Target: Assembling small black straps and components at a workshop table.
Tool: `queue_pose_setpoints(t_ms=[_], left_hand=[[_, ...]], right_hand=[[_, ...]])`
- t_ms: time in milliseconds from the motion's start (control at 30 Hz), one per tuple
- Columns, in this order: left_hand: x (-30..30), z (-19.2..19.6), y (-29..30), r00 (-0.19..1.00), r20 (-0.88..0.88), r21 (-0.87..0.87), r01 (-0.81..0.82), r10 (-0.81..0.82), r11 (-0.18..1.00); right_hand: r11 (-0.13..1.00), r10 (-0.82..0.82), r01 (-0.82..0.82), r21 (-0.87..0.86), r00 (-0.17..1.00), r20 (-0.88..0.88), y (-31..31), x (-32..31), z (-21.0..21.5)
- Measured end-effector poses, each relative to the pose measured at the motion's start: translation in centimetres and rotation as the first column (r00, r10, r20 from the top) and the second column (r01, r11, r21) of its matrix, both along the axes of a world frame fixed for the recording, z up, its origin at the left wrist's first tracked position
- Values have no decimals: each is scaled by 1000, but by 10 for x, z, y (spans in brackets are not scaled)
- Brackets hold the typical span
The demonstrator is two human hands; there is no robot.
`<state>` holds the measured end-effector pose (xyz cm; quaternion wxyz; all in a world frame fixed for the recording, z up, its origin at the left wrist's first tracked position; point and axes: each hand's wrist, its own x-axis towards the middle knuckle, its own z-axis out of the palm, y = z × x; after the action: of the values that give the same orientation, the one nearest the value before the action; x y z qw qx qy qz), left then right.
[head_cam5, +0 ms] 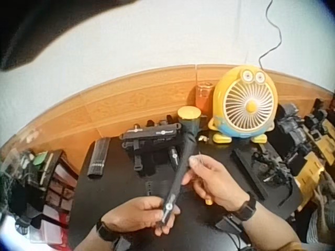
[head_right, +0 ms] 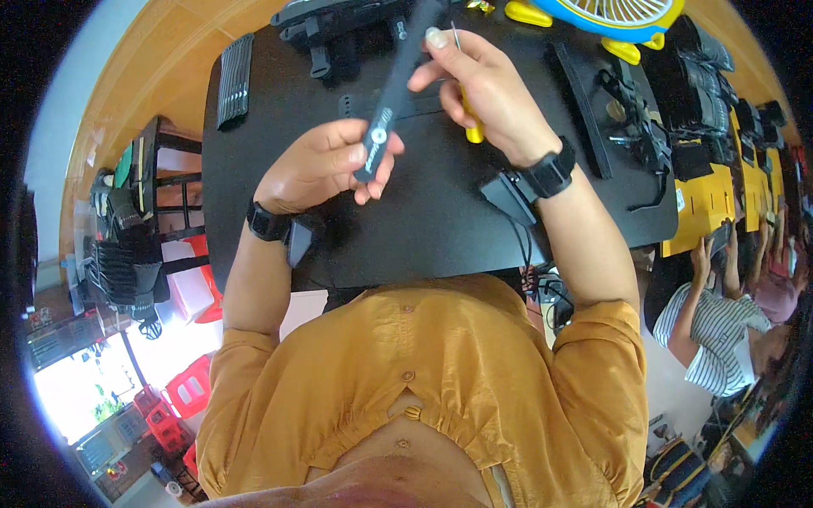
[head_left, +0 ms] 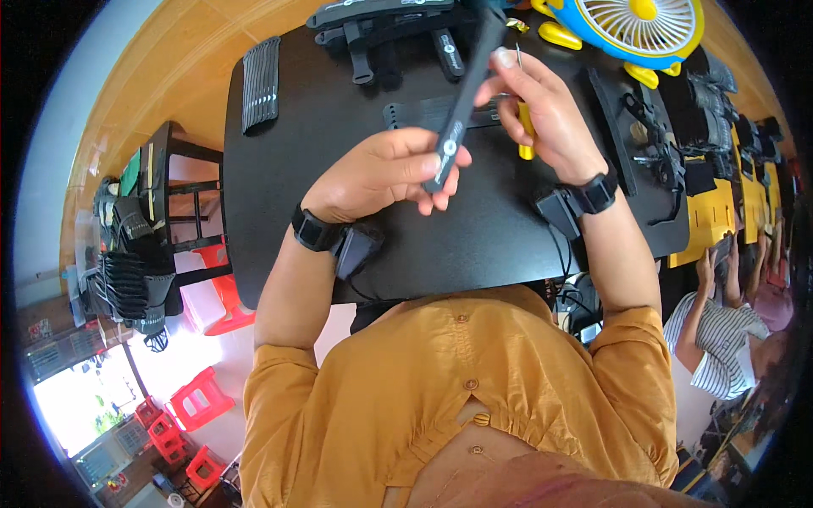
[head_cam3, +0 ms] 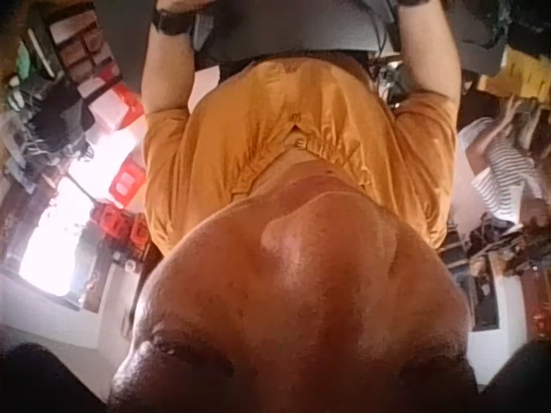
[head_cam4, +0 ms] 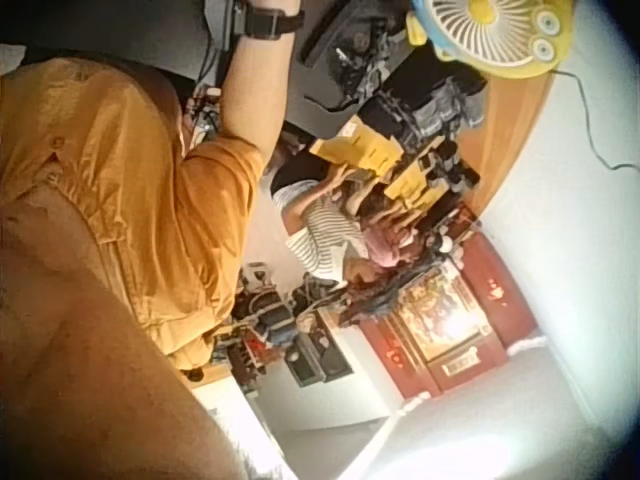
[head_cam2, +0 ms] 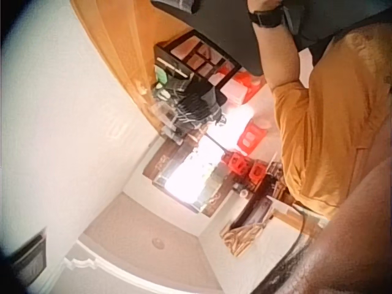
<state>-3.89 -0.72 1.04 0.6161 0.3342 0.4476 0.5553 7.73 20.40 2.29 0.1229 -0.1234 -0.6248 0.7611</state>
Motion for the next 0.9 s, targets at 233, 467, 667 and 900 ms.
queue_pose_setpoints(t_ms=[233,467,667,900], left_hand=[[-3,-14,6,875,302,159,-438,379,885],[5,-16,8,840,349,166,-493,417,854],[6,-20,9,816,432,151,-486,384,861],[6,-18,9,824,420,144,-473,380,869]], right_hand=[[893,94,-88,442,996,9,-28,15,-4],[765,180,-153,626,983,22,-51,20,-3],[773,188,-163,613,982,25,-51,20,-5],[786,194,-196,586,979,67,-51,22,0]])
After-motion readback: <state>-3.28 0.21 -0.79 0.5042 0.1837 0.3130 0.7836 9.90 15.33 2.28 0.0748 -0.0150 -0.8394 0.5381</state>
